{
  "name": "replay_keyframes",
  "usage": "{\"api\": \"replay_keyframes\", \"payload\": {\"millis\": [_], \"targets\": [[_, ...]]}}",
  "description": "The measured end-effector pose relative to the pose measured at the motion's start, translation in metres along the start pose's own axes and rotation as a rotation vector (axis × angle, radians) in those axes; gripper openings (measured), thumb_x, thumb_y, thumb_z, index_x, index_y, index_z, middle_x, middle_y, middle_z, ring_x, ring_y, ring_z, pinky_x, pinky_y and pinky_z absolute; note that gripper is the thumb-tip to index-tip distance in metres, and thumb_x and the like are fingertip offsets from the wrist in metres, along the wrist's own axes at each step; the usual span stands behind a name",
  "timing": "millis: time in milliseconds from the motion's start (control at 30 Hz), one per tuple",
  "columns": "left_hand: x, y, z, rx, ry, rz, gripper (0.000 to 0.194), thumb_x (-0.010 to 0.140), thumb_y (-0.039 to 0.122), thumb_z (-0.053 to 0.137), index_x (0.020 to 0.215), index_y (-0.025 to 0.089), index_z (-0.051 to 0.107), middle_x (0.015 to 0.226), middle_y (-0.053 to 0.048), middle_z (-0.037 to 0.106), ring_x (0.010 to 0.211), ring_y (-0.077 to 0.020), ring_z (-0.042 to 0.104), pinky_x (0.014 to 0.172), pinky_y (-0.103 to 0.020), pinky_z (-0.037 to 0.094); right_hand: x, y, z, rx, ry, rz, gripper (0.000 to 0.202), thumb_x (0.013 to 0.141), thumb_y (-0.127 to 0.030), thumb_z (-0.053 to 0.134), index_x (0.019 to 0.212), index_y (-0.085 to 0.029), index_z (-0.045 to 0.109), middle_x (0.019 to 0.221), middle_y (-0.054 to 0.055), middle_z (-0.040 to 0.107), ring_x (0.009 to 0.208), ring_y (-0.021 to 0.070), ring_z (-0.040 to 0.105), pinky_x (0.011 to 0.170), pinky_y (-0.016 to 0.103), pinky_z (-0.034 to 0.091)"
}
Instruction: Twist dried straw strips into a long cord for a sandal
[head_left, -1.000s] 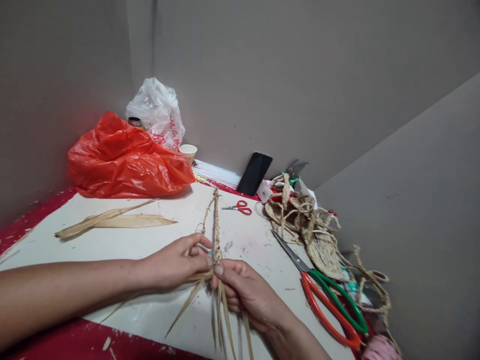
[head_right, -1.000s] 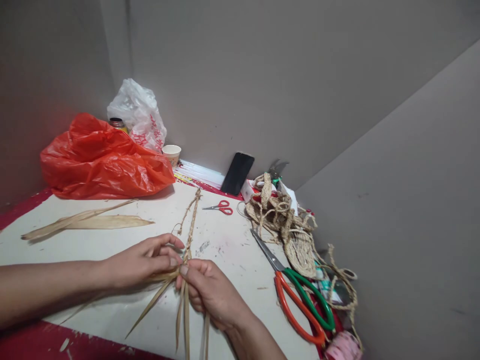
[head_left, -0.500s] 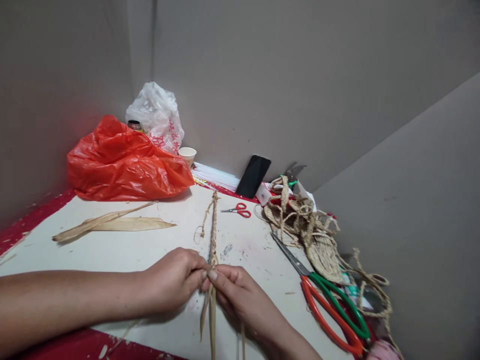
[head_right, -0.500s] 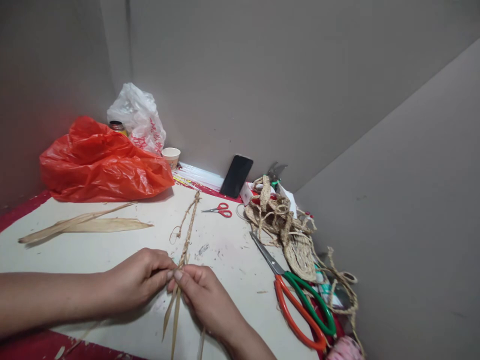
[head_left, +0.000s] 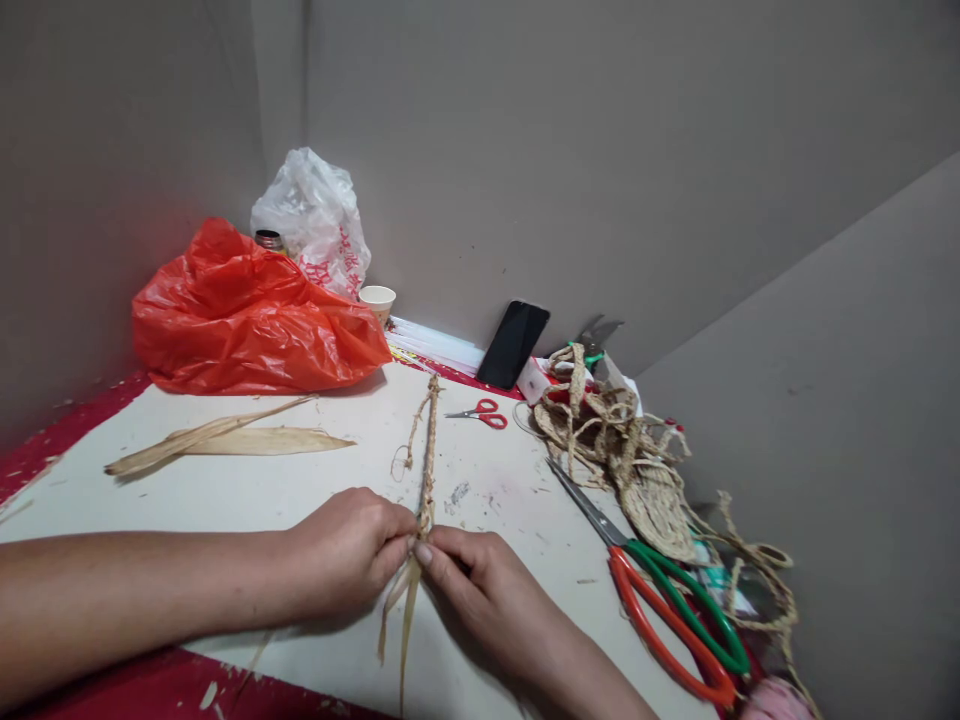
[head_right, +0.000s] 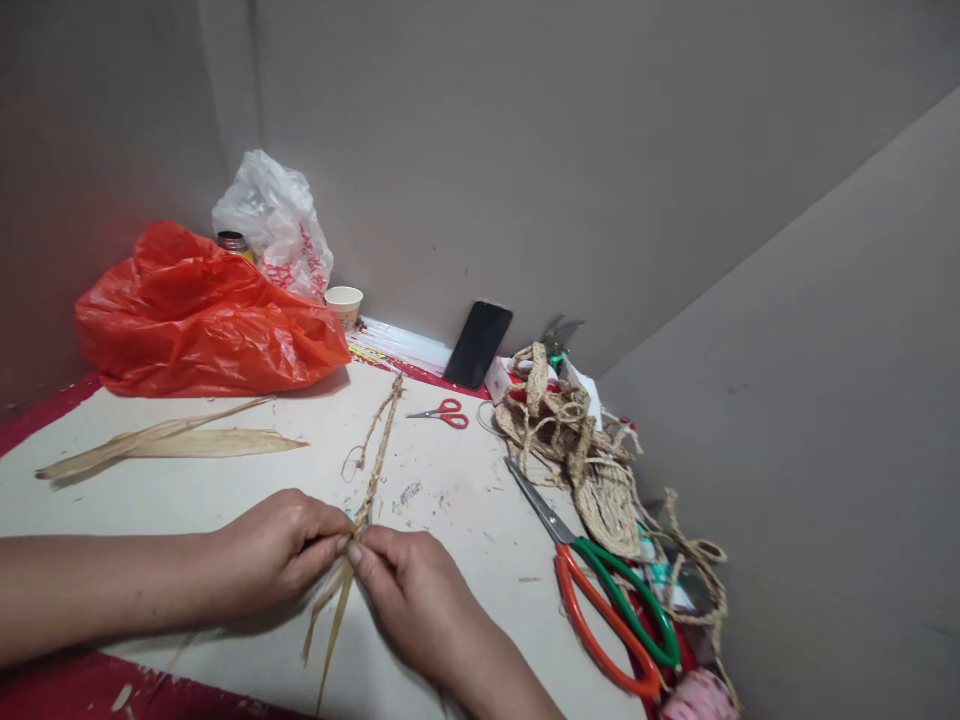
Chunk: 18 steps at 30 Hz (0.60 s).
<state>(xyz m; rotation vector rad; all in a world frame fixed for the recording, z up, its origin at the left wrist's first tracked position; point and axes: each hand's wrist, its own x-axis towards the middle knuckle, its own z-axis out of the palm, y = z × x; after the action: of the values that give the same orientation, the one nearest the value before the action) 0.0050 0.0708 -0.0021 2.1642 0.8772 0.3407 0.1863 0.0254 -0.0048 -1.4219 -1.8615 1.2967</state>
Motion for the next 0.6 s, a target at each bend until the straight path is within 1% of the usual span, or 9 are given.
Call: {"api": "replay_keyframes", "payload": {"millis": [67, 133, 200, 267, 333, 400, 500, 567, 600], "targets": [[0.000, 0.001, -0.001, -0.050, -0.019, -0.025, 0.021, 0.080, 0.019, 0.042, 0.065, 0.016, 0.056, 0.058, 0.003, 0.051, 0.055, -0.0085, 0.043, 0.057, -0.019, 0.032, 0.000, 0.003, 0.003, -0.099, 0.040, 0.008, 0.031, 0.090, -0.035, 0.043, 0.075, -0.018, 0.063, 0.069, 0.001, 0.061, 0.064, 0.0140, 0.052, 0.062, 0.024, 0.037], [0.001, 0.002, -0.002, -0.127, -0.035, -0.059, 0.020, 0.078, 0.017, 0.042, 0.063, 0.015, 0.055, 0.058, 0.003, 0.049, 0.056, -0.0084, 0.043, 0.057, -0.019, 0.032, 0.000, 0.006, 0.005, -0.133, 0.060, 0.031, 0.031, 0.089, -0.034, 0.043, 0.069, -0.017, 0.060, 0.063, 0.000, 0.057, 0.059, 0.0128, 0.048, 0.059, 0.023, 0.035], [0.002, 0.004, -0.003, -0.233, -0.043, -0.105, 0.019, 0.076, 0.018, 0.043, 0.060, 0.015, 0.053, 0.056, 0.004, 0.047, 0.056, -0.0082, 0.043, 0.056, -0.018, 0.032, 0.001, 0.006, 0.009, -0.078, 0.078, 0.062, 0.033, 0.088, -0.034, 0.044, 0.063, -0.016, 0.056, 0.058, -0.002, 0.050, 0.055, 0.0111, 0.043, 0.054, 0.022, 0.033], [0.003, 0.006, -0.003, -0.372, -0.063, -0.186, 0.020, 0.076, 0.020, 0.043, 0.058, 0.015, 0.052, 0.052, 0.004, 0.044, 0.052, -0.0079, 0.041, 0.052, -0.018, 0.031, 0.002, 0.004, 0.013, 0.035, 0.093, 0.093, 0.035, 0.087, -0.035, 0.044, 0.060, -0.015, 0.054, 0.055, -0.003, 0.045, 0.054, 0.0103, 0.039, 0.052, 0.021, 0.032], [0.004, 0.007, -0.001, -0.532, -0.094, -0.269, 0.021, 0.076, 0.022, 0.043, 0.059, 0.014, 0.054, 0.046, 0.004, 0.044, 0.047, -0.0076, 0.040, 0.049, -0.019, 0.032, 0.003, 0.000, 0.017, 0.142, 0.108, 0.110, 0.035, 0.086, -0.036, 0.046, 0.061, -0.014, 0.056, 0.055, -0.002, 0.048, 0.054, 0.0106, 0.041, 0.053, 0.021, 0.033], [0.004, 0.008, 0.002, -0.669, -0.102, -0.352, 0.020, 0.073, 0.021, 0.043, 0.060, 0.014, 0.056, 0.042, 0.004, 0.046, 0.040, -0.0070, 0.039, 0.045, -0.018, 0.032, 0.002, -0.004, 0.019, 0.171, 0.115, 0.108, 0.034, 0.086, -0.034, 0.046, 0.063, -0.013, 0.060, 0.058, 0.000, 0.054, 0.057, 0.0119, 0.046, 0.056, 0.022, 0.036], [0.004, 0.012, 0.008, -0.799, -0.074, -0.477, 0.014, 0.068, 0.018, 0.043, 0.064, 0.015, 0.055, 0.039, 0.003, 0.050, 0.029, -0.0064, 0.033, 0.036, -0.018, 0.027, 0.001, -0.008, 0.022, 0.050, 0.137, 0.062, 0.035, 0.086, -0.032, 0.044, 0.062, -0.014, 0.064, 0.059, 0.002, 0.058, 0.058, 0.0131, 0.049, 0.057, 0.023, 0.037], [0.003, 0.017, 0.010, -0.847, -0.036, -0.527, 0.013, 0.066, 0.016, 0.041, 0.065, 0.015, 0.055, 0.039, 0.003, 0.050, 0.025, -0.0070, 0.030, 0.031, -0.018, 0.025, 0.002, -0.008, 0.022, -0.028, 0.172, 0.041, 0.034, 0.084, -0.030, 0.045, 0.059, -0.015, 0.063, 0.056, 0.001, 0.058, 0.056, 0.0129, 0.048, 0.055, 0.022, 0.035], [0.002, 0.020, 0.011, -0.865, -0.009, -0.539, 0.014, 0.065, 0.015, 0.041, 0.065, 0.015, 0.055, 0.038, 0.003, 0.050, 0.025, -0.0074, 0.030, 0.030, -0.019, 0.025, 0.002, -0.007, 0.022, -0.026, 0.188, 0.048, 0.034, 0.083, -0.030, 0.046, 0.057, -0.015, 0.062, 0.054, 0.001, 0.056, 0.054, 0.0124, 0.046, 0.054, 0.022, 0.034]]}}
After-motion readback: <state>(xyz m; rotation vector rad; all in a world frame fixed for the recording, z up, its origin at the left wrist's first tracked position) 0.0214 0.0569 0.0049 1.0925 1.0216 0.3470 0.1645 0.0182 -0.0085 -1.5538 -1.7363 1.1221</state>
